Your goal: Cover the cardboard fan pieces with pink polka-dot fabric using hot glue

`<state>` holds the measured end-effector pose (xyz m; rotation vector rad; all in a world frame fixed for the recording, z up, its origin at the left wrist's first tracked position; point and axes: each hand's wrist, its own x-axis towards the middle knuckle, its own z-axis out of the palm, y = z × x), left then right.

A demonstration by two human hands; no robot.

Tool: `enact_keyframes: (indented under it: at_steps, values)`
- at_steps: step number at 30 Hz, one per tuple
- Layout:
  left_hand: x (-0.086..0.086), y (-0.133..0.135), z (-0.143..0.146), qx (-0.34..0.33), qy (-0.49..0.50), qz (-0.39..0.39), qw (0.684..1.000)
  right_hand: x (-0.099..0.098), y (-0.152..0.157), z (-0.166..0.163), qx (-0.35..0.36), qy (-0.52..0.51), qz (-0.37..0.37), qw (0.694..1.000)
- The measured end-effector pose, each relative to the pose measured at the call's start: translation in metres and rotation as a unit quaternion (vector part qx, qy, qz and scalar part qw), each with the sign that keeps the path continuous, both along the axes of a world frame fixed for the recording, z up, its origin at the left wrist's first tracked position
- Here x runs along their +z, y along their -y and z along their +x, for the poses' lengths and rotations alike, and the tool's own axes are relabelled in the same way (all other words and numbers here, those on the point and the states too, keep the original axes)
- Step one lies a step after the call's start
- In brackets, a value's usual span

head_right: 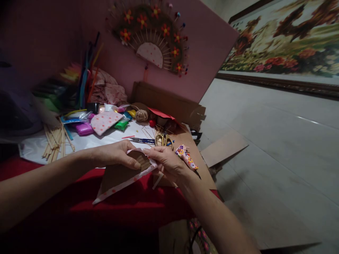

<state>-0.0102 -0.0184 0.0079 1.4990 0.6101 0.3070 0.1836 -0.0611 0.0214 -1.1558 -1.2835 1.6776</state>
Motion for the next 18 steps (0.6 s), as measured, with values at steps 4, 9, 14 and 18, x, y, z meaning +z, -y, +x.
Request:
enact_keyframes:
  at_steps: [4,9,14,18]
  values:
    - [0.0005,0.0009,0.0004,0.000,0.015,-0.008,1.000,-0.0020,-0.0022,0.0035,0.010,0.004,0.019,1.000]
    - [0.0011,0.0026,0.0014,0.011,0.022,-0.017,1.000,-0.0002,-0.0025,0.0030,0.009,0.033,0.068,0.997]
    - [0.0024,0.0017,0.0023,0.010,0.031,-0.011,0.999,-0.0013,-0.0026,0.0024,0.021,0.057,0.118,0.991]
    - [0.0036,-0.0002,0.0021,0.030,0.040,0.009,0.999,-0.0004,0.0003,0.0013,-0.028,0.057,0.167,0.984]
